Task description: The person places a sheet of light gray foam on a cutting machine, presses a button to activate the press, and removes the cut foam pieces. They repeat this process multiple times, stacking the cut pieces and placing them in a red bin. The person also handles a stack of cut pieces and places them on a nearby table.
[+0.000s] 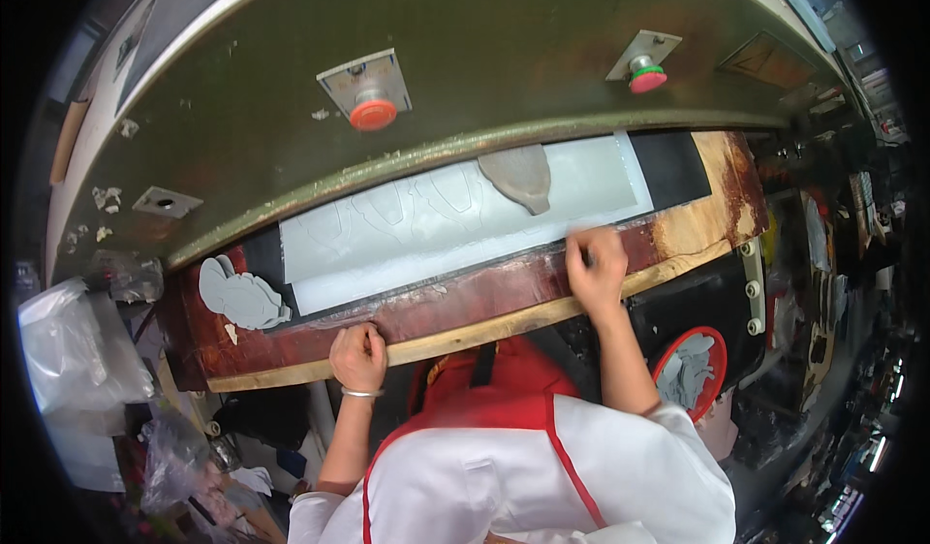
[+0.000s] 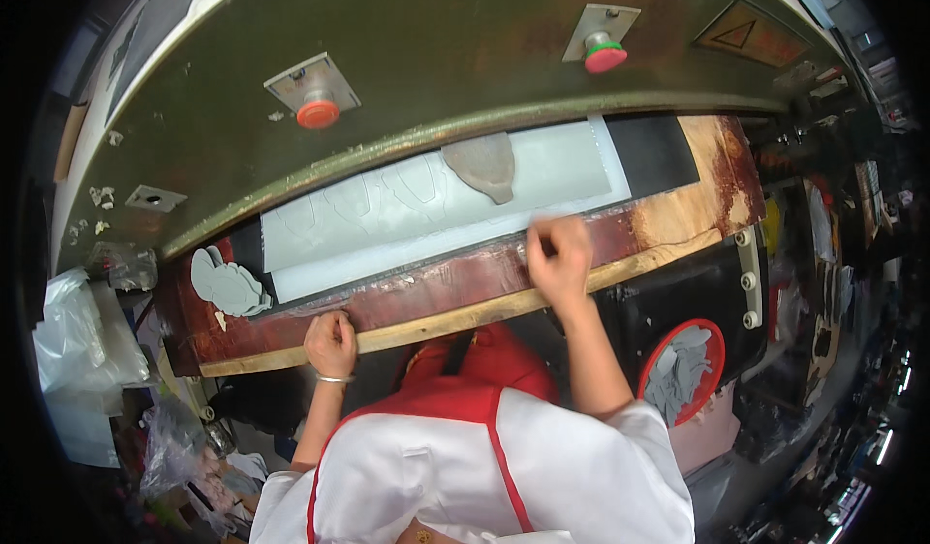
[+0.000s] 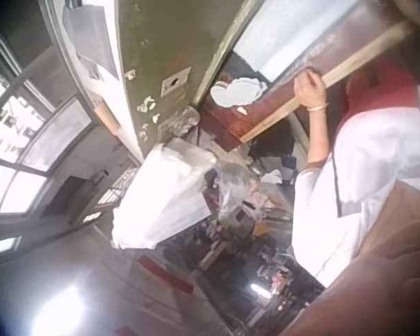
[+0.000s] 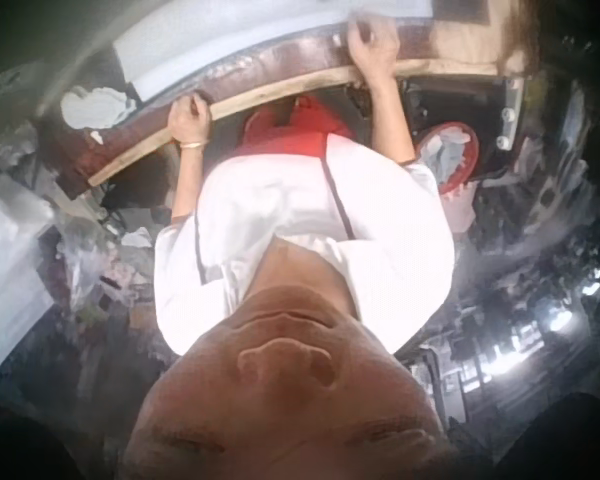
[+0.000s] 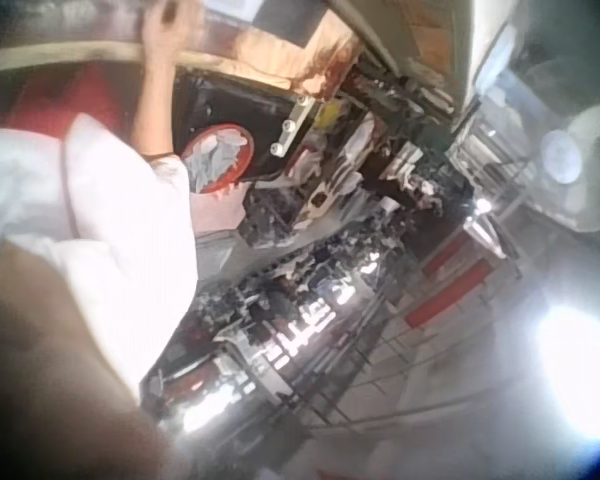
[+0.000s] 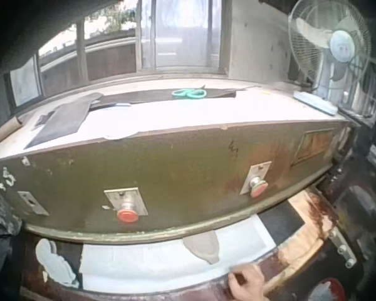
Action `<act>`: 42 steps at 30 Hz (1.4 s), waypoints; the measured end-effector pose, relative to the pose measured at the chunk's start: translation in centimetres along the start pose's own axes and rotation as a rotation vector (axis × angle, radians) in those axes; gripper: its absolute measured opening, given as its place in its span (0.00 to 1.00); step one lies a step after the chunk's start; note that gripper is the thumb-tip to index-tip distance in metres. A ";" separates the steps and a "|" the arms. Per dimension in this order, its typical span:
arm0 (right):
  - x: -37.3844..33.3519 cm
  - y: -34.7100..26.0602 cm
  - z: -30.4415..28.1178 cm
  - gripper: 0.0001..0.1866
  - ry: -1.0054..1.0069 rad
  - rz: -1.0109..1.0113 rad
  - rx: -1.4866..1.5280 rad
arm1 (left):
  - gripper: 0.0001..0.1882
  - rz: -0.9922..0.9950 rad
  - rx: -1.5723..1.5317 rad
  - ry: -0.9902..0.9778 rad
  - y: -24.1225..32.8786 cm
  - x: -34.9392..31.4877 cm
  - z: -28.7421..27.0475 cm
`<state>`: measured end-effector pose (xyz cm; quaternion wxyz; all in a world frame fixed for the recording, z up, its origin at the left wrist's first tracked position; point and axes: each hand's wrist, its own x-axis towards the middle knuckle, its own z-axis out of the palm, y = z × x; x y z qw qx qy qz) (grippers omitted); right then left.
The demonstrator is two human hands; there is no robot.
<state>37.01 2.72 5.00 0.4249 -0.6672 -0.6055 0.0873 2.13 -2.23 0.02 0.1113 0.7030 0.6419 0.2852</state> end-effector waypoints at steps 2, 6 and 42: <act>1.4 -0.3 1.7 0.30 0.075 -0.001 -0.167 | 0.03 0.037 0.005 -0.047 0.3 -2.6 -0.7; -0.6 -1.0 5.2 0.45 -0.008 -0.038 -0.233 | 0.02 0.106 -0.033 -0.094 1.2 -7.0 -2.0; 17.5 1.0 1.3 0.51 0.453 -0.142 -0.268 | 0.05 0.127 0.023 0.023 -2.8 9.2 1.9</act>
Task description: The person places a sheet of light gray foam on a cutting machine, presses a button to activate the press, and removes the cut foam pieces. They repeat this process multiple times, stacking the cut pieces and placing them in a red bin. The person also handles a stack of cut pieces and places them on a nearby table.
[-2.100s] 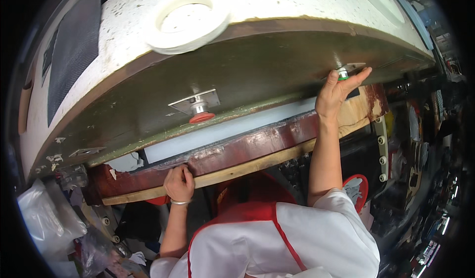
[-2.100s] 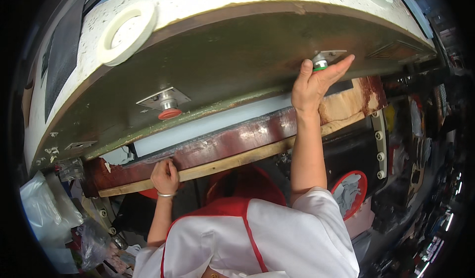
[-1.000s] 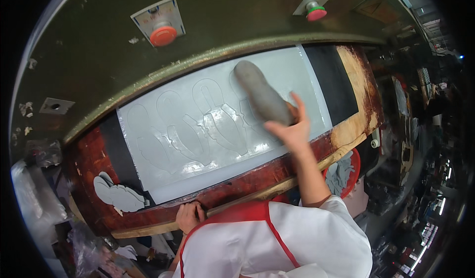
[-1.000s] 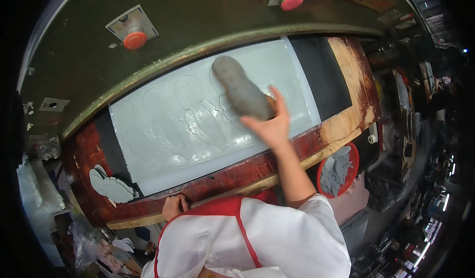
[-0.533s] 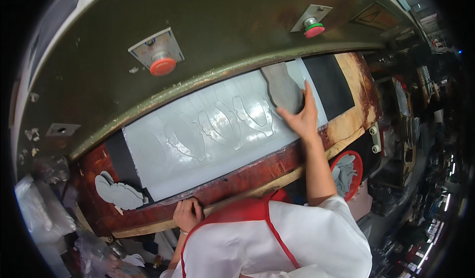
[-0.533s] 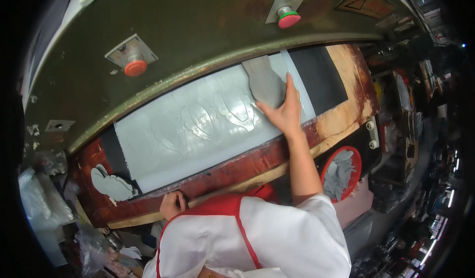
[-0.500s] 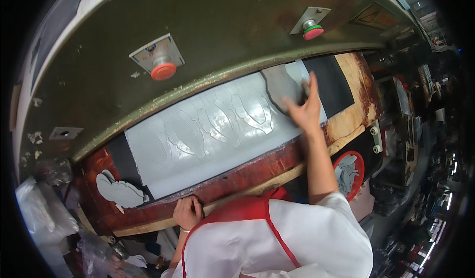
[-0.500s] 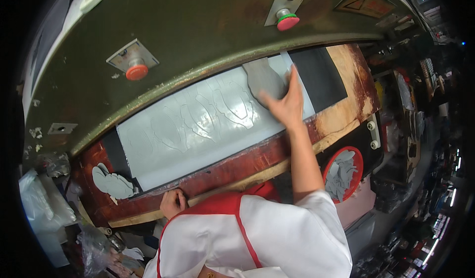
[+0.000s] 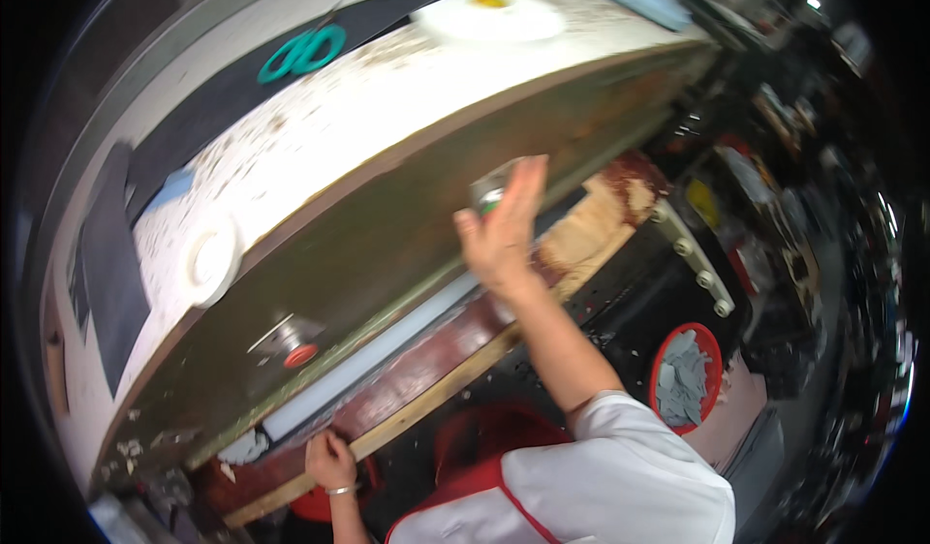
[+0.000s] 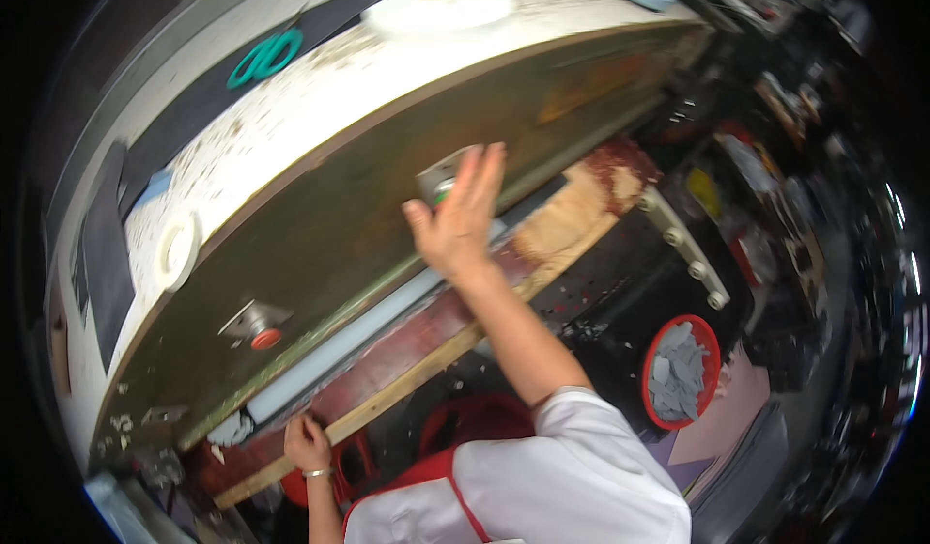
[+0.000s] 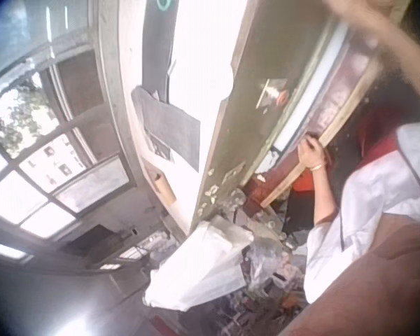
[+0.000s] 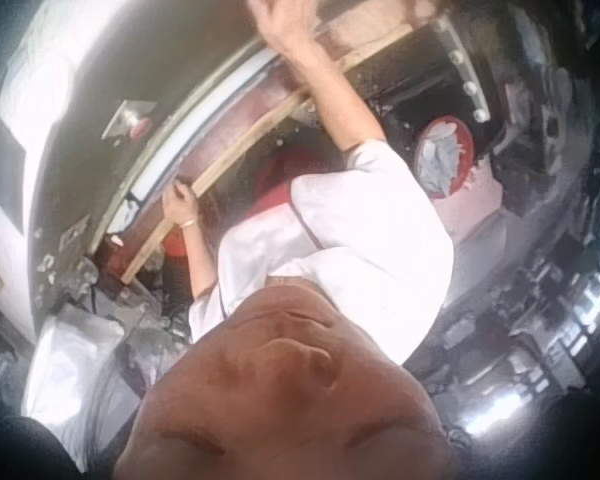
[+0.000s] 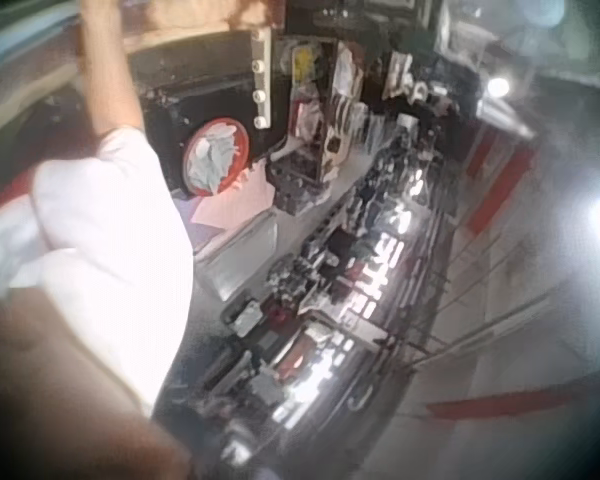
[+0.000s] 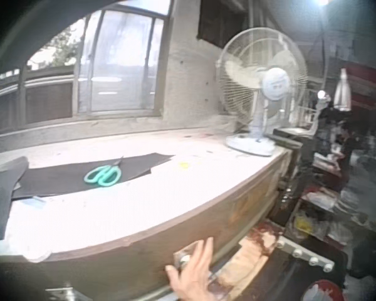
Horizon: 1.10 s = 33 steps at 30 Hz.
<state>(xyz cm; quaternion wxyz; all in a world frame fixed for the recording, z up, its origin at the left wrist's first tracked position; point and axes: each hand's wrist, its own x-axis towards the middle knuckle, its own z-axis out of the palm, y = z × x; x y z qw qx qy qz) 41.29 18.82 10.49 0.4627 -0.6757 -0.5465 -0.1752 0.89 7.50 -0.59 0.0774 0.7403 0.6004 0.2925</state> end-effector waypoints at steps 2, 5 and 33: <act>0.5 -0.9 -2.3 0.49 -0.042 0.104 0.160 | 0.05 -0.004 0.061 0.009 -0.5 -0.5 0.4; 1.5 -4.2 -9.0 0.35 0.173 0.025 0.553 | 0.07 -0.066 0.016 0.039 -1.7 -1.4 1.5; -18.2 -1.7 -18.8 0.34 -0.212 0.311 -0.044 | 0.08 0.327 0.085 -0.050 0.2 -19.1 -2.0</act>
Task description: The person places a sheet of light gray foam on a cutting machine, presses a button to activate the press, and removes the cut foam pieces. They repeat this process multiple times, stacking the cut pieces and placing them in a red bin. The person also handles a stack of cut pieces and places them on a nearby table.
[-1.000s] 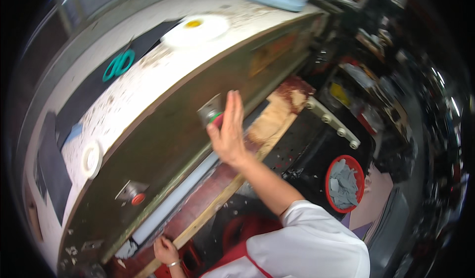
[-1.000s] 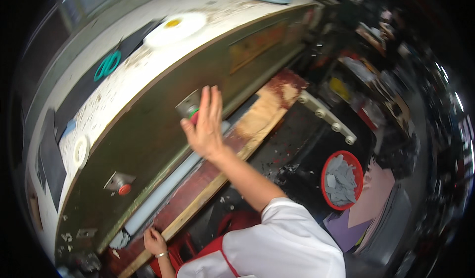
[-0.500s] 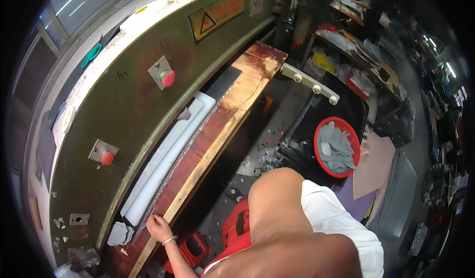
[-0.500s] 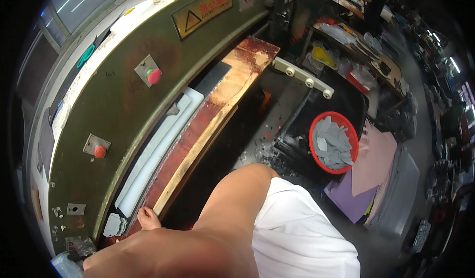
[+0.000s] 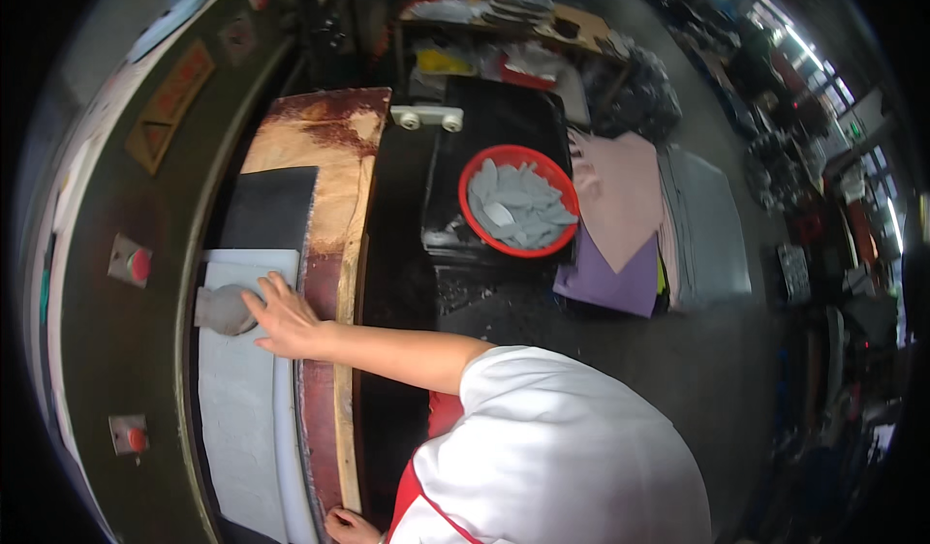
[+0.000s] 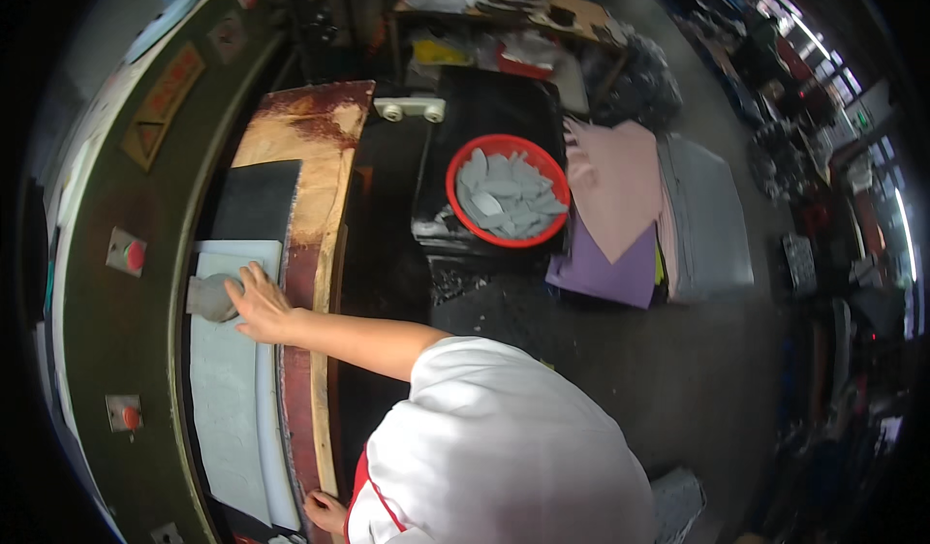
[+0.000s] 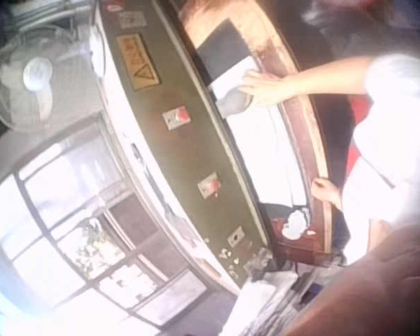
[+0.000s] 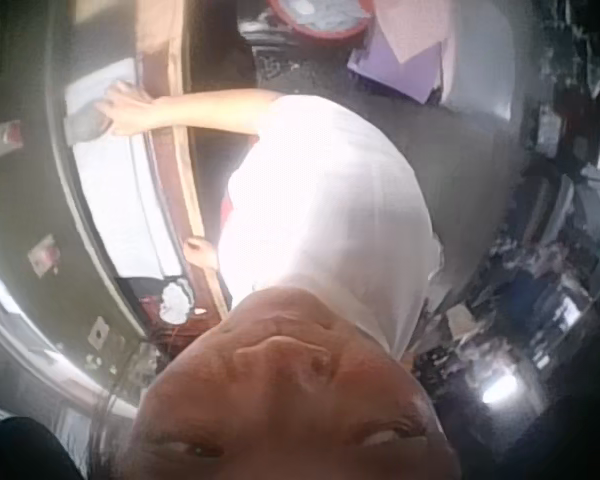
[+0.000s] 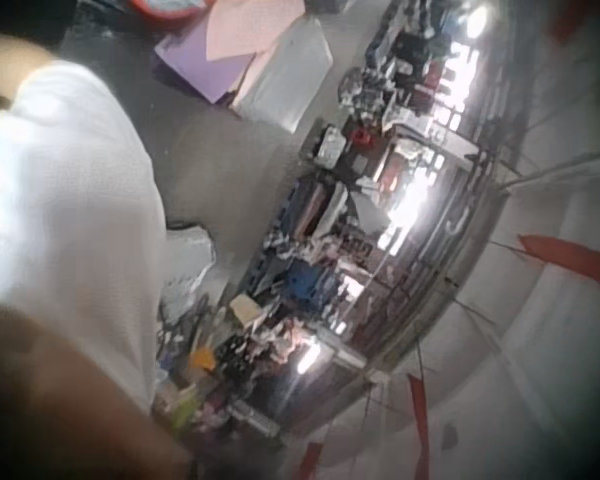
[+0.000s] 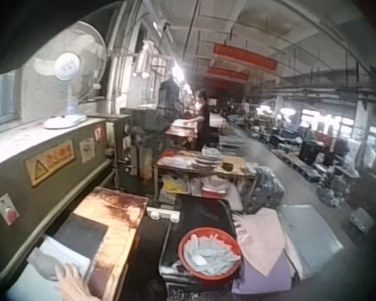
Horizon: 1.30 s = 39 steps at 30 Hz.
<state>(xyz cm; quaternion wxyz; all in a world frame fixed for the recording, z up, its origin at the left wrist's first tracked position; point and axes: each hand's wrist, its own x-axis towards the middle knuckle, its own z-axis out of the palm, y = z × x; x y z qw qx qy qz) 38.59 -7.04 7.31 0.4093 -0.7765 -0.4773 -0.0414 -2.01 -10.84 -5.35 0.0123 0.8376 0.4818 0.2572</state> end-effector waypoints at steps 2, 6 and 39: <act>0.7 1.2 4.0 0.41 -0.064 -0.032 -0.103 | 0.09 -0.205 -0.141 -0.218 -1.2 1.8 -1.1; 3.6 3.3 8.9 0.42 -0.298 -0.024 -0.147 | 0.13 -0.270 -0.124 -0.184 -1.1 10.2 -2.1; -4.7 11.0 -9.7 0.45 -0.024 1.189 1.402 | 0.25 0.157 -0.404 -0.235 23.6 23.1 5.3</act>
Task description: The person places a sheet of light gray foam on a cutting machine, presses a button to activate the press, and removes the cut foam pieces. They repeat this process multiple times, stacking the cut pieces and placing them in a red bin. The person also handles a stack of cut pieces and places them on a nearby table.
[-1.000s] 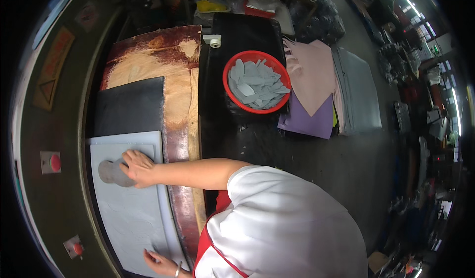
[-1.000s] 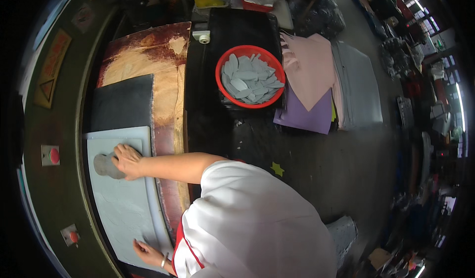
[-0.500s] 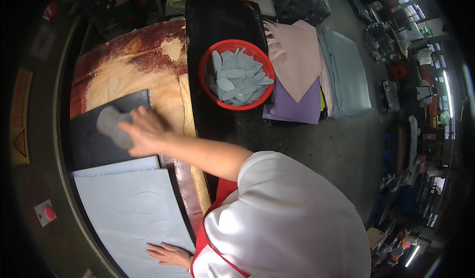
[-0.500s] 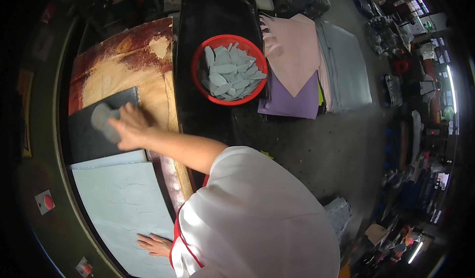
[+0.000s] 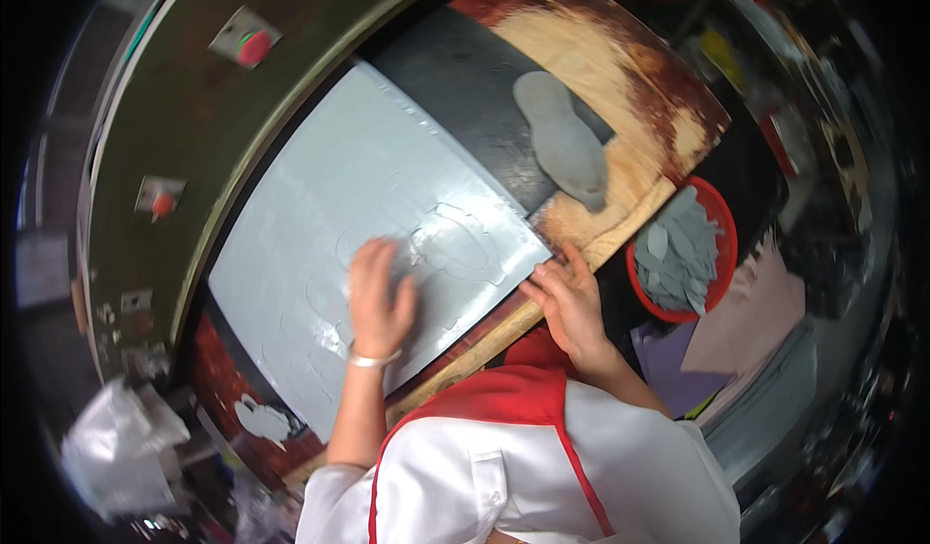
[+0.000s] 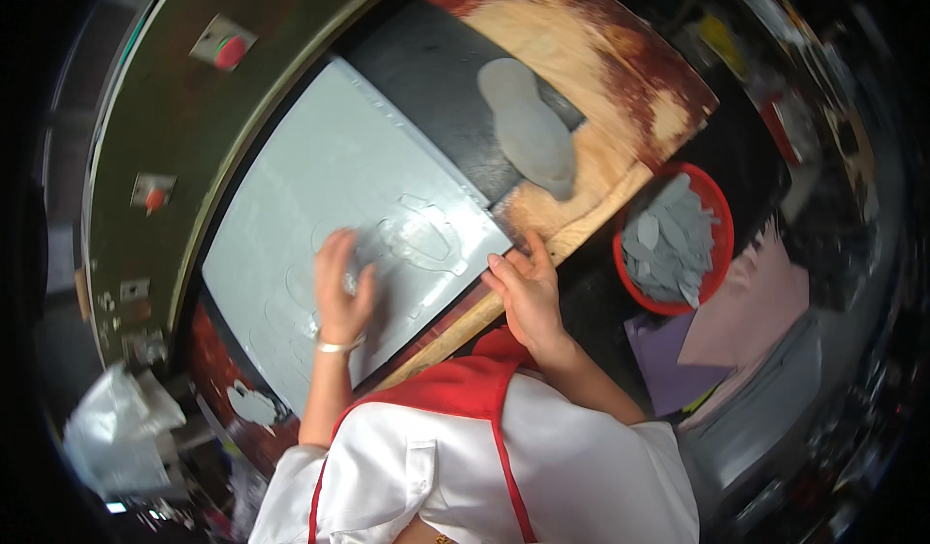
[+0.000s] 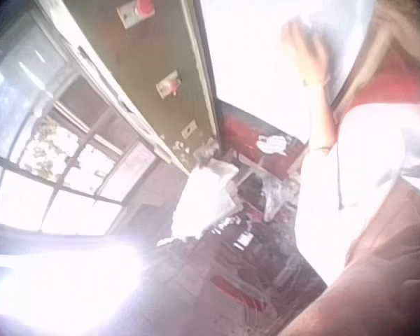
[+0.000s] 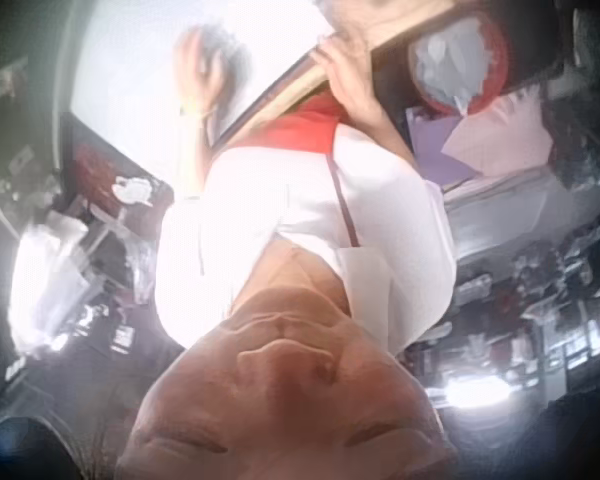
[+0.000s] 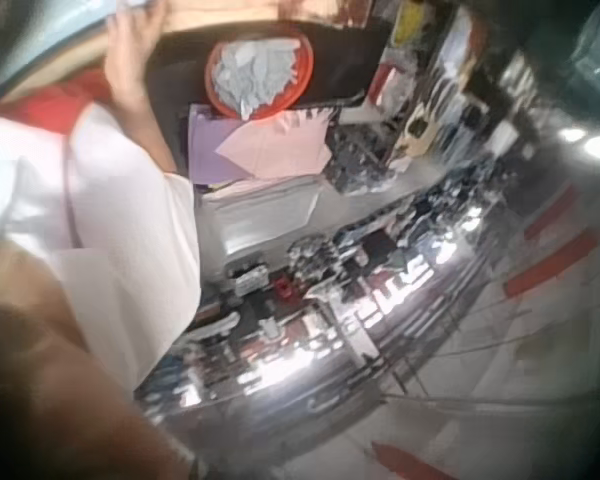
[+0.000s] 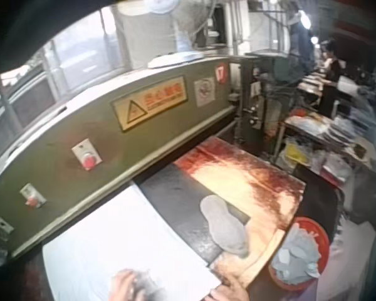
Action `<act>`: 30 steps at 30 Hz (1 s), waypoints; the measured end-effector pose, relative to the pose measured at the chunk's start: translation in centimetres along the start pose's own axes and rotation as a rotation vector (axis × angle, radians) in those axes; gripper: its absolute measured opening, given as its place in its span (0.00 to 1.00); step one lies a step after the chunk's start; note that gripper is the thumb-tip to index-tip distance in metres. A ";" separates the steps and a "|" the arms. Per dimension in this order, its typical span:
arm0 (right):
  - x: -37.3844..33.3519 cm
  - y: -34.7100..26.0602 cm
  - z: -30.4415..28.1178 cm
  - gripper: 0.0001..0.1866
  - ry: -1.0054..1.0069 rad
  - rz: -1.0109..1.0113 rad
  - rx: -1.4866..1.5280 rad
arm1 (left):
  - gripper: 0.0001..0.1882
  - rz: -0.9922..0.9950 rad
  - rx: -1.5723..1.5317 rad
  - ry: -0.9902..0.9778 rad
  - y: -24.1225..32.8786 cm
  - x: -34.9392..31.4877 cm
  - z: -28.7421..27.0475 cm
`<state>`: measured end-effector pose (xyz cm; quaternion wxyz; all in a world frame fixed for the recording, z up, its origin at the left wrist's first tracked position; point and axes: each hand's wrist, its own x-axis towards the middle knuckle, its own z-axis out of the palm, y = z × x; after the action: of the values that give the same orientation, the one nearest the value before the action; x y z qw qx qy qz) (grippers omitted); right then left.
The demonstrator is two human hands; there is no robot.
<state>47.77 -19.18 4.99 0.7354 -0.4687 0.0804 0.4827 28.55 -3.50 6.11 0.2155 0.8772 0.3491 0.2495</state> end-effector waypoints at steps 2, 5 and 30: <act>-0.2 0.1 -0.6 0.32 -0.108 0.214 0.022 | 0.27 0.186 -0.059 -0.128 2.3 1.1 2.1; 0.1 1.2 -0.7 0.14 -0.226 0.374 0.103 | 0.32 0.245 -0.118 -0.299 3.8 1.2 3.3; -2.4 7.6 1.4 0.18 -0.415 0.473 0.099 | 0.26 0.250 -0.151 -0.253 -1.1 -5.6 -0.4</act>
<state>40.09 -18.89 2.49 0.6252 -0.2924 0.0589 0.7212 24.26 -6.71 4.19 0.2901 0.9195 0.1877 0.1875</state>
